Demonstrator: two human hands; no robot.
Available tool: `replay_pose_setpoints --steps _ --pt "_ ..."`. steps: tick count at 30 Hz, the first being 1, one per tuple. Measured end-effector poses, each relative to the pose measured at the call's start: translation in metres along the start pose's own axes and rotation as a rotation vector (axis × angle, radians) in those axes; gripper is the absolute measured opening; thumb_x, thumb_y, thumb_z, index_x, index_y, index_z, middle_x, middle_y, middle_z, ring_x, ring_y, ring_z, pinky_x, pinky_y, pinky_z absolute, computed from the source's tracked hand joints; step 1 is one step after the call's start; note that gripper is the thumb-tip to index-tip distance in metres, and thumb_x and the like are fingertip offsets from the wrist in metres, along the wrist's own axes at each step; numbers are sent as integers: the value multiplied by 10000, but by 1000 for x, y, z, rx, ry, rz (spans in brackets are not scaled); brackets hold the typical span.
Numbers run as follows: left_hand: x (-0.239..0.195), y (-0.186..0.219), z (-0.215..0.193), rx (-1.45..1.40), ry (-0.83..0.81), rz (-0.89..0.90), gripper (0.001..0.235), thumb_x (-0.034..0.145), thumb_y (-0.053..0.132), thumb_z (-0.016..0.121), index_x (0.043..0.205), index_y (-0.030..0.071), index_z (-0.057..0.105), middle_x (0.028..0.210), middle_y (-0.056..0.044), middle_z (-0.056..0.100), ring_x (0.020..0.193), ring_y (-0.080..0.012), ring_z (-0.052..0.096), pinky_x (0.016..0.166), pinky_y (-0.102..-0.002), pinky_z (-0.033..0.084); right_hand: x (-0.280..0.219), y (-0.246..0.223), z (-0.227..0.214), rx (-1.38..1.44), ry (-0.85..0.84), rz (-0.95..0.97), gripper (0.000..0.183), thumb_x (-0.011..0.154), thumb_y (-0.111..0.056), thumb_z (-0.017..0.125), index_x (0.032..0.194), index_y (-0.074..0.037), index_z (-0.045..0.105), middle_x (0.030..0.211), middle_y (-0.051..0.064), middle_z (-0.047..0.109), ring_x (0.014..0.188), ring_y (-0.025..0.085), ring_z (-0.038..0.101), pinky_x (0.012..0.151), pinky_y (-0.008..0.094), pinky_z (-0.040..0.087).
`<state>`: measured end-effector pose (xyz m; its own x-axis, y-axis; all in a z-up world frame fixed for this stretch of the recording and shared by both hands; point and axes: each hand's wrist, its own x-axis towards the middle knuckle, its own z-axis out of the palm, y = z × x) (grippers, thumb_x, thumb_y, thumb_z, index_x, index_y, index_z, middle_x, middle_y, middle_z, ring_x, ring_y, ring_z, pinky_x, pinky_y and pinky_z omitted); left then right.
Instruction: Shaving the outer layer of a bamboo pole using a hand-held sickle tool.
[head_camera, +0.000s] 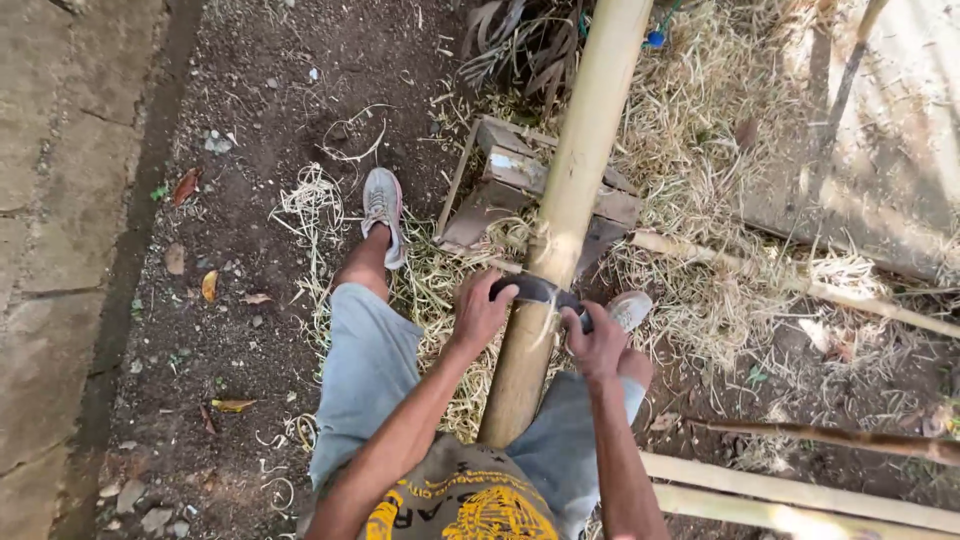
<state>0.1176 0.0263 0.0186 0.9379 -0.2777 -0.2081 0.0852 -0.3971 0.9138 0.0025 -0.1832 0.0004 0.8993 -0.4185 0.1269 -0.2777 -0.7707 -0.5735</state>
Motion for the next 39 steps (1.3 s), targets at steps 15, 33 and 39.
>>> replay_pose_setpoints --steps 15,33,39 --pt "41 -50 38 -86 9 -21 286 944 290 712 1063 36 660 1100 -163 660 911 -267 654 824 -506 529 63 -16 -25 -91 -376 358 501 896 -630 667 1078 -170 755 612 -1 642 540 157 622 564 351 516" --pt "121 12 29 198 118 119 253 903 292 672 1051 88 664 938 -136 693 969 -336 642 900 -615 378 148 -5 -8 101 -184 316 549 845 -630 751 1092 -140 778 807 100 749 784 256 719 738 415 530" --pt "73 -12 27 193 -15 84 169 1020 258 547 1032 99 605 996 -66 630 978 -240 573 921 -479 377 80 31 22 96 -143 305 525 924 -518 690 1228 -92 732 722 104 646 618 230 574 580 442 474"
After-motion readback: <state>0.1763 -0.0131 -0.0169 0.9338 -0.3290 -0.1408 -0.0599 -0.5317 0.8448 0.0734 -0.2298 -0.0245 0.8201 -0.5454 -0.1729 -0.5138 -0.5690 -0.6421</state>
